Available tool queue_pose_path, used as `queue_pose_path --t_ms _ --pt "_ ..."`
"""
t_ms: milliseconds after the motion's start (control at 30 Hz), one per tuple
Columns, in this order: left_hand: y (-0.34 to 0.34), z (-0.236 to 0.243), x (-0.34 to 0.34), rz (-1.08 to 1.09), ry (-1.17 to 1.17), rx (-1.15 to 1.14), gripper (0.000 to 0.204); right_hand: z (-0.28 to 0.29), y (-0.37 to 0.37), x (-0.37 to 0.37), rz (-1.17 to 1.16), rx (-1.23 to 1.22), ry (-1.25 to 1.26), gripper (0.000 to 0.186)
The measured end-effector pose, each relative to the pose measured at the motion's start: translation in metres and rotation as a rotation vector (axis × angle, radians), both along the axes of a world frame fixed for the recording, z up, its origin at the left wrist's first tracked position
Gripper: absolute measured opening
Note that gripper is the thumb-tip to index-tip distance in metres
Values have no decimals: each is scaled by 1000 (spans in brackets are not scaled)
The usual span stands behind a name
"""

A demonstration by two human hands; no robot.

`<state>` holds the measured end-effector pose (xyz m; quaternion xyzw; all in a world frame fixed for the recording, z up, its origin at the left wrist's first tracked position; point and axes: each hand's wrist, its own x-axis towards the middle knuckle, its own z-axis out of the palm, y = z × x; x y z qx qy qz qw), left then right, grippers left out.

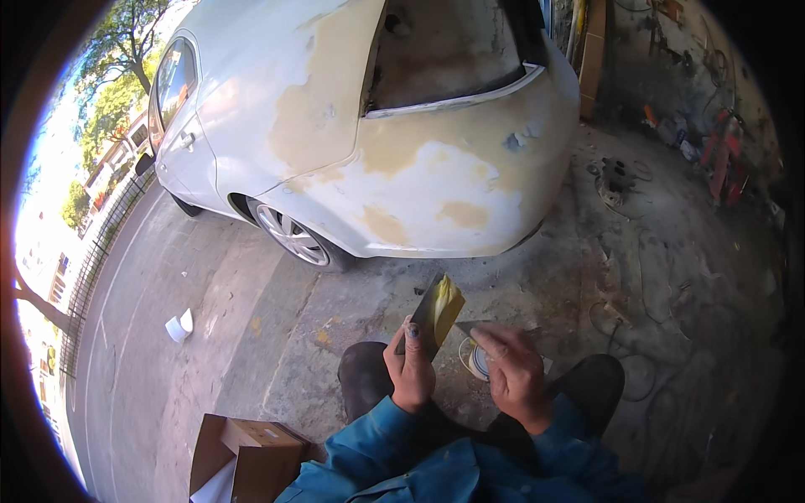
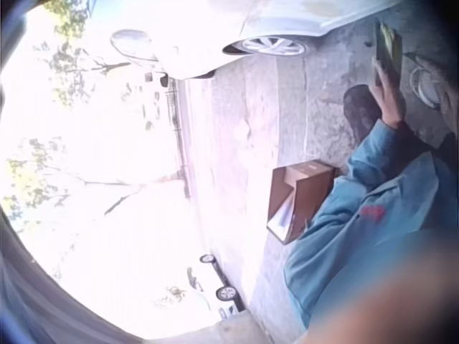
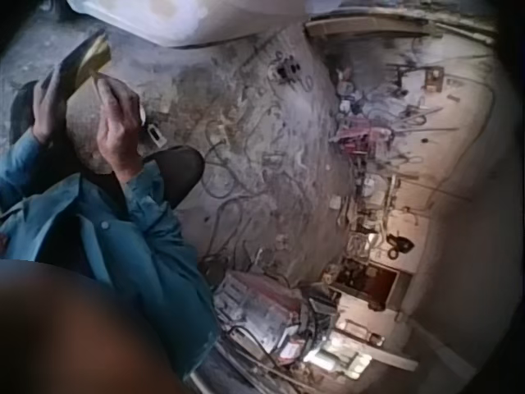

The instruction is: The person applies yellow body filler to the rear quarter panel of a white car using a spreader, smoothing it over sanded areas. They then walk to a black car and touch the hood with a finger.

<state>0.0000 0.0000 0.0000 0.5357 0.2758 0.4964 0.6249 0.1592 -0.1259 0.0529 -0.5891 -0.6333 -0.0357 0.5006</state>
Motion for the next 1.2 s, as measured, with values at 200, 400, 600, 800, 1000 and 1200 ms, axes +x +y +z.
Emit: queue_pose_path --t_ms 200,400,600,800,1000,1200 --pt "-10 23 21 60 87 570 36 13 13 -4 19 23 10 49" --pt "-10 19 16 56 -39 160 55 -12 -11 8 192 -135 79 54" --pt "-10 -7 14 -211 -466 -385 48 6 3 23 -47 45 791 37" --pt "-17 1 18 -198 -485 -523 49 -16 10 8 28 27 262 40" --pt "-10 2 13 -182 -466 -554 47 7 1 27 -166 15 -135 50" --pt "-17 19 21 -69 -352 -386 45 -6 2 -19 -97 -107 -302 49"
